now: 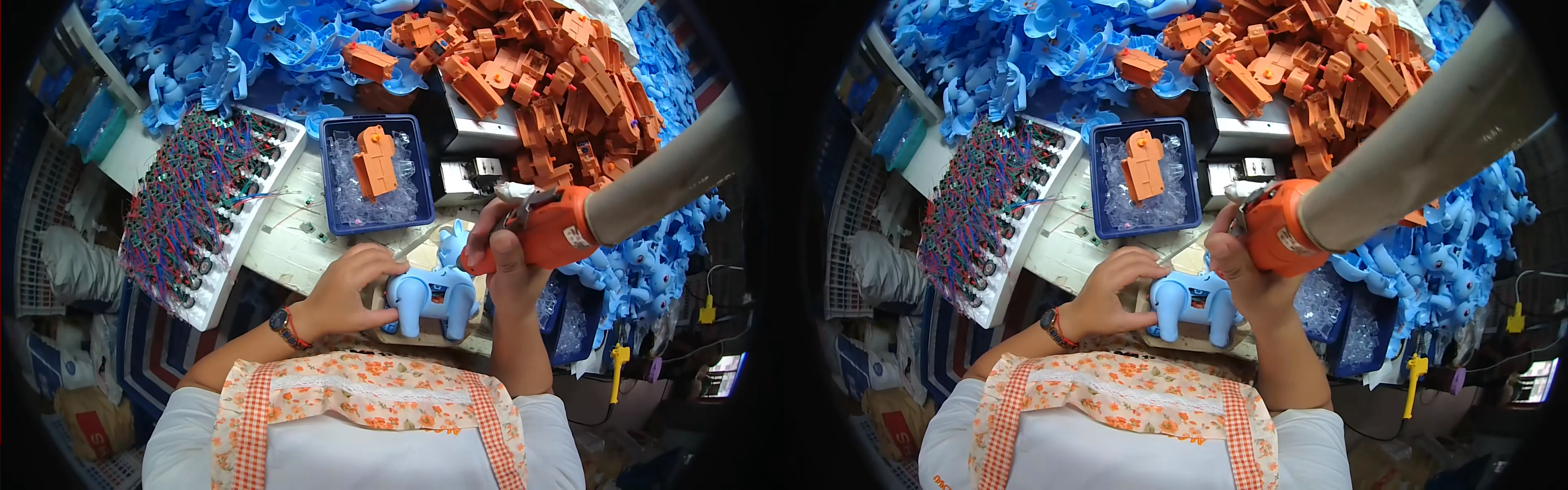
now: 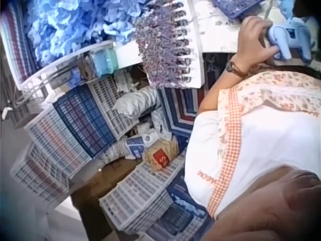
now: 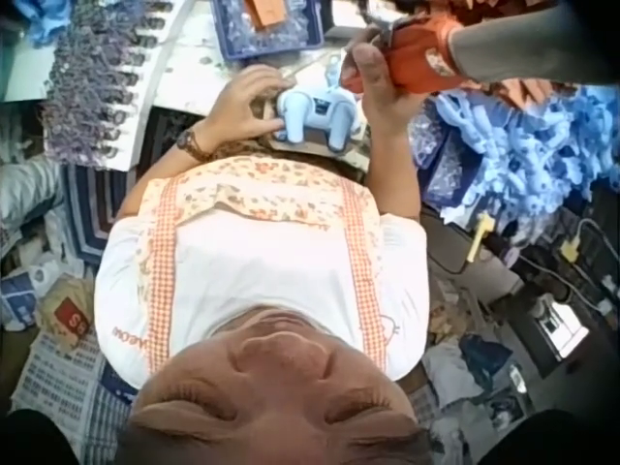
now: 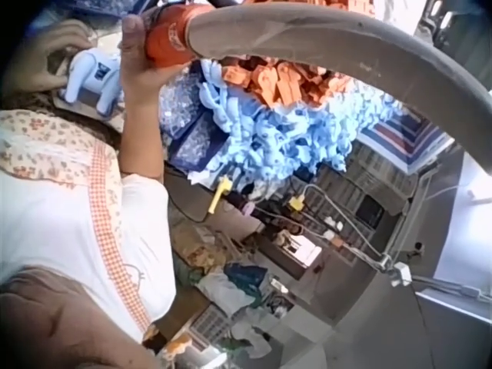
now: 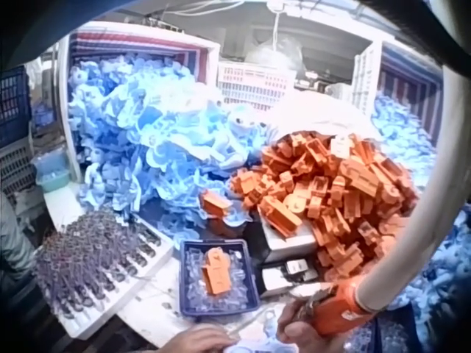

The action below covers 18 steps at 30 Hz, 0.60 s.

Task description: Assembling plastic toy pony components at a factory workbench using assembly tools.

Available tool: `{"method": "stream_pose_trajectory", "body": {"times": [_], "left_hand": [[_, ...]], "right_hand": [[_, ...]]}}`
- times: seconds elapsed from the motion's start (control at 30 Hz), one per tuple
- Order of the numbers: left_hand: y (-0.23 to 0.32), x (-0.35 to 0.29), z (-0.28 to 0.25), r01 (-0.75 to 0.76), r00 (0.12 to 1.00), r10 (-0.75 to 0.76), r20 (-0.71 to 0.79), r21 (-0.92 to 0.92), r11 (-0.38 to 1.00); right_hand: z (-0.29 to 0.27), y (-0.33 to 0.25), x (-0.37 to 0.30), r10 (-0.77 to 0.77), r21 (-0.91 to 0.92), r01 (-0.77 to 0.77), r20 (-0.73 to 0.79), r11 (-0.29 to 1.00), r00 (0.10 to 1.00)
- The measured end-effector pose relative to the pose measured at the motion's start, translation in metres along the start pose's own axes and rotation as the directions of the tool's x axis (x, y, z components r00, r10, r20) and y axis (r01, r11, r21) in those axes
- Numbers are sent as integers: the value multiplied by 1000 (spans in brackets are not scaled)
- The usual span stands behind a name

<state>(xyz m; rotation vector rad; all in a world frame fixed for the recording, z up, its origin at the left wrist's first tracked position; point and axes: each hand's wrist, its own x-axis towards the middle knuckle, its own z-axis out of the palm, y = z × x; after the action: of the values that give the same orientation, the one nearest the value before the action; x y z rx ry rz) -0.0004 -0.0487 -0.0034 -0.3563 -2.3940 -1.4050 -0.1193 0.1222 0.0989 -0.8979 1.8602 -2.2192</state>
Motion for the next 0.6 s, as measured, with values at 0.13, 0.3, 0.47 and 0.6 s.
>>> {"method": "stream_pose_trajectory", "body": {"times": [0.13,0.3,0.47,0.6], "left_hand": [[0,0,3,23,1000,-23,-17,-34,999],[0,-2,4,41,999,-42,-18,-36,998],[6,-2,5,45,999,-45,-7,-34,998],[4,-5,10,66,998,-66,8,-64,996]], "right_hand": [[-5,4,0,2,29,-4,54,1000,999],[-20,7,20,-45,214,31,60,976,997],[-35,2,64,-252,-62,244,-262,968,931],[-28,23,74,-421,-80,424,-377,902,825]]}}
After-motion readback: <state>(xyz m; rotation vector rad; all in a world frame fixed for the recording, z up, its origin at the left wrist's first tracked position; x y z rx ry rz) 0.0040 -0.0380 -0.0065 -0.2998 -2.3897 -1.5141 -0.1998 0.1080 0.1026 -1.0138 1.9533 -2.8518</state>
